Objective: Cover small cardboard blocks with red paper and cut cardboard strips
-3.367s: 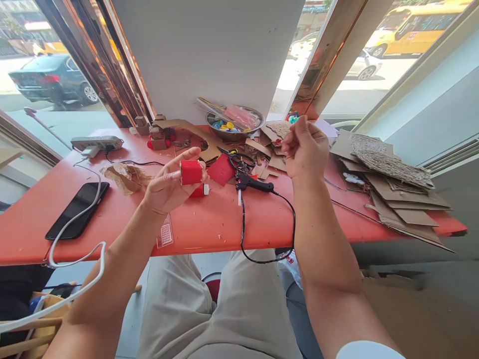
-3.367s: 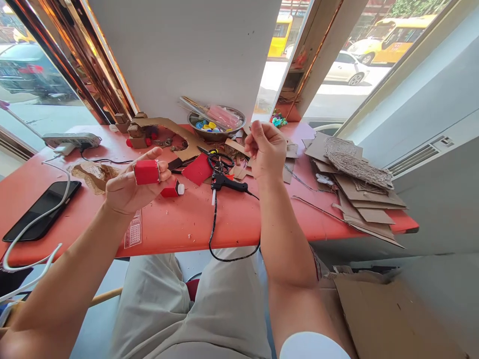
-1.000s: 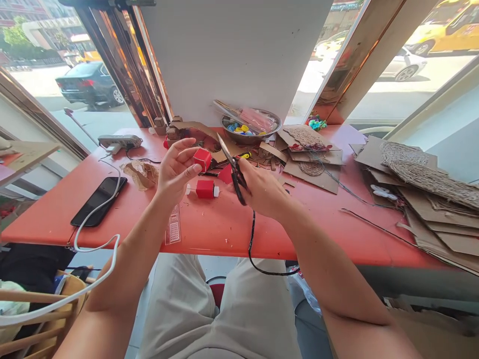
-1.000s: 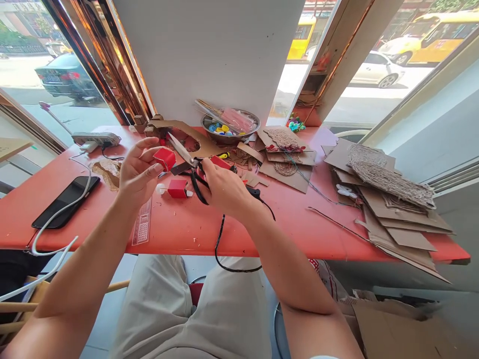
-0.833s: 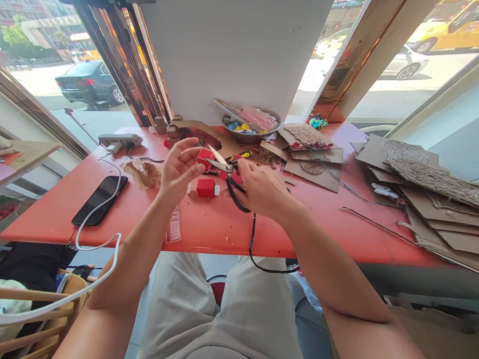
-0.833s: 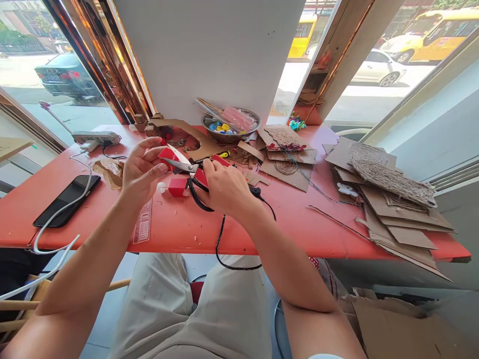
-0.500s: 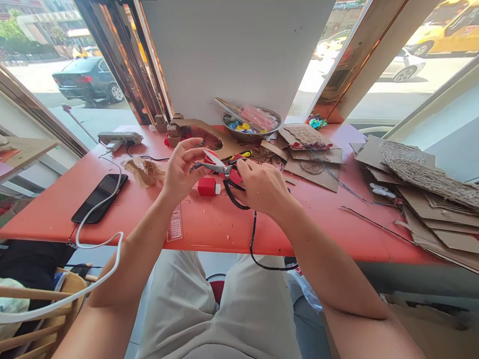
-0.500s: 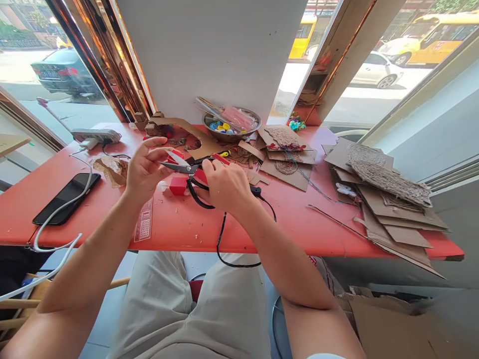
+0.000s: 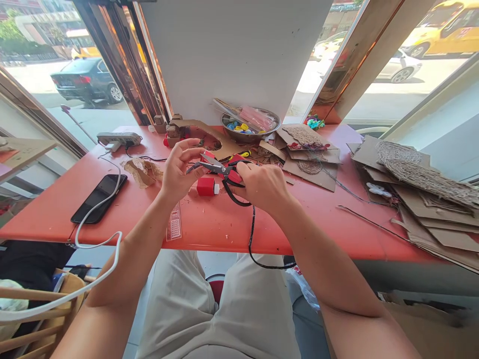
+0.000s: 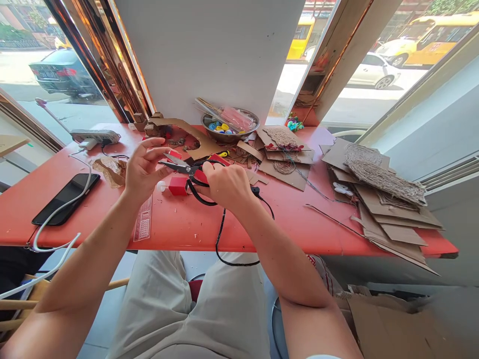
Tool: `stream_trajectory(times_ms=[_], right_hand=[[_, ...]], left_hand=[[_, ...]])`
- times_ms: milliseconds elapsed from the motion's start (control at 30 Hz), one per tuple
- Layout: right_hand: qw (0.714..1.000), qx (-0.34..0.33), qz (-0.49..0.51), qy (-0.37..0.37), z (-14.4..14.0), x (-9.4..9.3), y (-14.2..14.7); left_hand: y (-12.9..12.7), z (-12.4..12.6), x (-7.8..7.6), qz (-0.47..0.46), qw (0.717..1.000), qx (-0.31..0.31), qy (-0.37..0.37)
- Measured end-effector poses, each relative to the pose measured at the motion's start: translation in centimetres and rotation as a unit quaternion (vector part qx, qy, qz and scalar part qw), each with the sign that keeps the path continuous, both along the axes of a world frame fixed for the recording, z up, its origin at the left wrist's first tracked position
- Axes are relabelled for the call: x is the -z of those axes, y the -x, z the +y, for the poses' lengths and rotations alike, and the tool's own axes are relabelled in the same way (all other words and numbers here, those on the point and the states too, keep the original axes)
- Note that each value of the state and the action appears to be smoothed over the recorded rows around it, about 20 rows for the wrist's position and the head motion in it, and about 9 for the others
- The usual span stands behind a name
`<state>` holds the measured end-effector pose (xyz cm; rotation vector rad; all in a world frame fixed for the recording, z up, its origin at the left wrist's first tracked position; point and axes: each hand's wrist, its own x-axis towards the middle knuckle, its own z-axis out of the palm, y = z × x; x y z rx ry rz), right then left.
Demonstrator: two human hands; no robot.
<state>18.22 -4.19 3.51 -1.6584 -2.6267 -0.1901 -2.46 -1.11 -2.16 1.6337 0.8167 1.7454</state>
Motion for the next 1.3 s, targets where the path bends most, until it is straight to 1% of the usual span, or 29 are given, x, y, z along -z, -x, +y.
stream_trajectory(times_ms=[167, 267, 333, 400, 467, 533, 600, 667, 767, 867, 933, 1000, 1100, 1167, 1233, 1300], right_hand=[[0.999, 0.004, 0.045, -0.005, 0.4, 0.4, -0.2], [0.992, 0.012, 0.128, 0.016, 1.0, 1.0, -0.6], [0.972, 0.002, 0.231, 0.042, 1.5, 1.5, -1.2], [0.935, -0.032, 0.349, 0.059, 2.1, 2.0, -1.9], [0.897, -0.070, 0.434, 0.057, 2.5, 2.3, -2.4], [0.874, -0.092, 0.473, 0.056, 2.8, 2.4, -2.7], [0.864, -0.099, 0.489, 0.067, 2.8, 2.4, -2.7], [0.861, -0.103, 0.491, 0.080, 2.7, 2.3, -2.5], [0.865, -0.111, 0.481, 0.091, 2.3, 2.1, -2.1], [0.869, -0.123, 0.468, 0.107, 2.0, 2.2, -1.9], [0.877, -0.126, 0.450, 0.112, 2.1, 2.3, -1.8], [0.897, -0.118, 0.414, 0.099, 2.2, 2.4, -1.9], [0.941, -0.094, 0.318, 0.060, 2.3, 2.5, -1.9], [0.963, -0.077, 0.254, 0.046, 2.2, 2.4, -1.8], [0.974, -0.063, 0.211, 0.047, 2.0, 2.2, -1.5], [0.980, -0.061, 0.185, 0.051, 1.8, 2.0, -1.3]], left_hand=[[0.1, 0.0, 0.0, -0.013, 0.999, 0.021, 0.032], [0.1, 0.0, 0.0, -0.028, 0.999, 0.030, 0.035], [0.0, 0.0, 0.0, -0.040, 0.998, 0.033, 0.038], [0.0, -0.1, -0.1, -0.055, 0.996, 0.049, 0.048], [0.1, -0.1, -0.2, -0.073, 0.992, 0.077, 0.065], [0.4, -0.2, -0.3, -0.086, 0.987, 0.105, 0.081], [0.6, -0.2, -0.3, -0.091, 0.983, 0.126, 0.098], [0.8, -0.3, -0.3, -0.094, 0.978, 0.147, 0.118], [0.8, -0.5, -0.4, -0.105, 0.967, 0.181, 0.143], [0.6, -0.6, -0.6, -0.114, 0.960, 0.207, 0.152], [0.5, -0.7, -0.7, -0.121, 0.955, 0.219, 0.158], [0.4, -0.6, -0.7, -0.128, 0.952, 0.223, 0.165], [0.5, -0.5, -0.5, -0.137, 0.950, 0.221, 0.175], [0.5, -0.4, -0.4, -0.154, 0.946, 0.215, 0.187], [0.4, -0.3, -0.4, -0.176, 0.943, 0.199, 0.198], [0.2, -0.2, -0.4, -0.187, 0.944, 0.182, 0.203]])
